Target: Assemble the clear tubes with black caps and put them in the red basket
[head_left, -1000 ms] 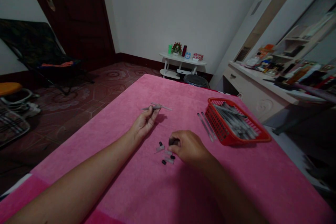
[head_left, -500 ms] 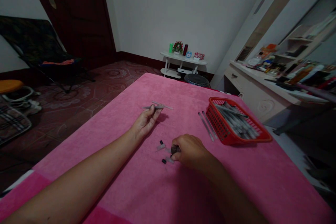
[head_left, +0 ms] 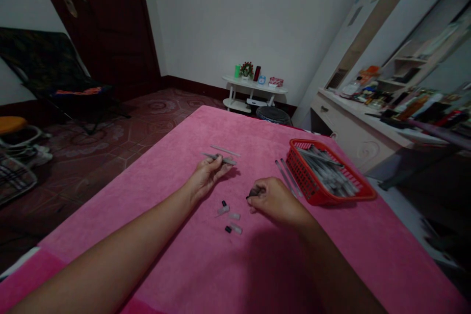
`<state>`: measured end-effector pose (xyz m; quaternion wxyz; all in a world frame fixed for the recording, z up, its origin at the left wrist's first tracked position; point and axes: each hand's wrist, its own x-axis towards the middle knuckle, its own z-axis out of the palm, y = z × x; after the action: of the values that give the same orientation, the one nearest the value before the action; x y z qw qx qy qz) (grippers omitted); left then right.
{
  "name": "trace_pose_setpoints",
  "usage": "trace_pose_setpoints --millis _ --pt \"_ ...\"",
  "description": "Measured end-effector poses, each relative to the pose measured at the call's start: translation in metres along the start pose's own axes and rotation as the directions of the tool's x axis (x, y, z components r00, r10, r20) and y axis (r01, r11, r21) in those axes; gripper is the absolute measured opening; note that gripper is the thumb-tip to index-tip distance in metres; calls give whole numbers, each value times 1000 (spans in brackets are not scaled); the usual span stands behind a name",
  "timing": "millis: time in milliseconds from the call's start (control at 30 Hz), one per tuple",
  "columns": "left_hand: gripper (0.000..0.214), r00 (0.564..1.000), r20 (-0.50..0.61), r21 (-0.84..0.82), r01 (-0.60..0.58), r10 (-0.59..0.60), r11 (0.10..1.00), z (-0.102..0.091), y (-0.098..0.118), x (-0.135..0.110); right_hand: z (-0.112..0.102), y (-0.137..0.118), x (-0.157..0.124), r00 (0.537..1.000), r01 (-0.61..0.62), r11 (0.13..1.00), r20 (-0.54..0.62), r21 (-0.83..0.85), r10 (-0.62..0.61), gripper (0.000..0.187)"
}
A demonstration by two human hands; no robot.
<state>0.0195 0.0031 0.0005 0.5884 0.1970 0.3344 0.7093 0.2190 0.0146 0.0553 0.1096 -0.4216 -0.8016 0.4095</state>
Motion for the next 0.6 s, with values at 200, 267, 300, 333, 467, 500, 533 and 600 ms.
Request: trace_pose_setpoints --millis 200,267,300,333,467,500,533,600 --pt "6 999 36 97 11 -14 995 1 -3 -4 20 31 22 981 9 881 -175 473 84 7" --pt "6 999 43 110 11 -16 994 1 -3 -4 23 36 26 964 66 858 -254 510 77 11" --pt "6 999 48 116 10 -15 993 2 -3 -4 24 37 27 955 100 847 -289 522 65 14" --pt "7 998 55 122 7 -14 993 2 -4 -4 25 37 27 946 136 837 -320 529 49 16" --pt "10 997 76 135 -4 -6 991 4 -6 -5 29 35 28 930 209 796 -368 568 18 20" --pt "12 997 80 136 -6 -5 991 4 -7 -5 31 34 28 927 220 786 -374 578 16 20" --pt "13 997 82 138 -5 -7 990 4 -8 -5 32 34 27 924 231 779 -383 583 12 20" --pt "15 997 79 144 -3 -9 990 4 -10 -5 34 33 27 912 254 774 -409 580 7 19"
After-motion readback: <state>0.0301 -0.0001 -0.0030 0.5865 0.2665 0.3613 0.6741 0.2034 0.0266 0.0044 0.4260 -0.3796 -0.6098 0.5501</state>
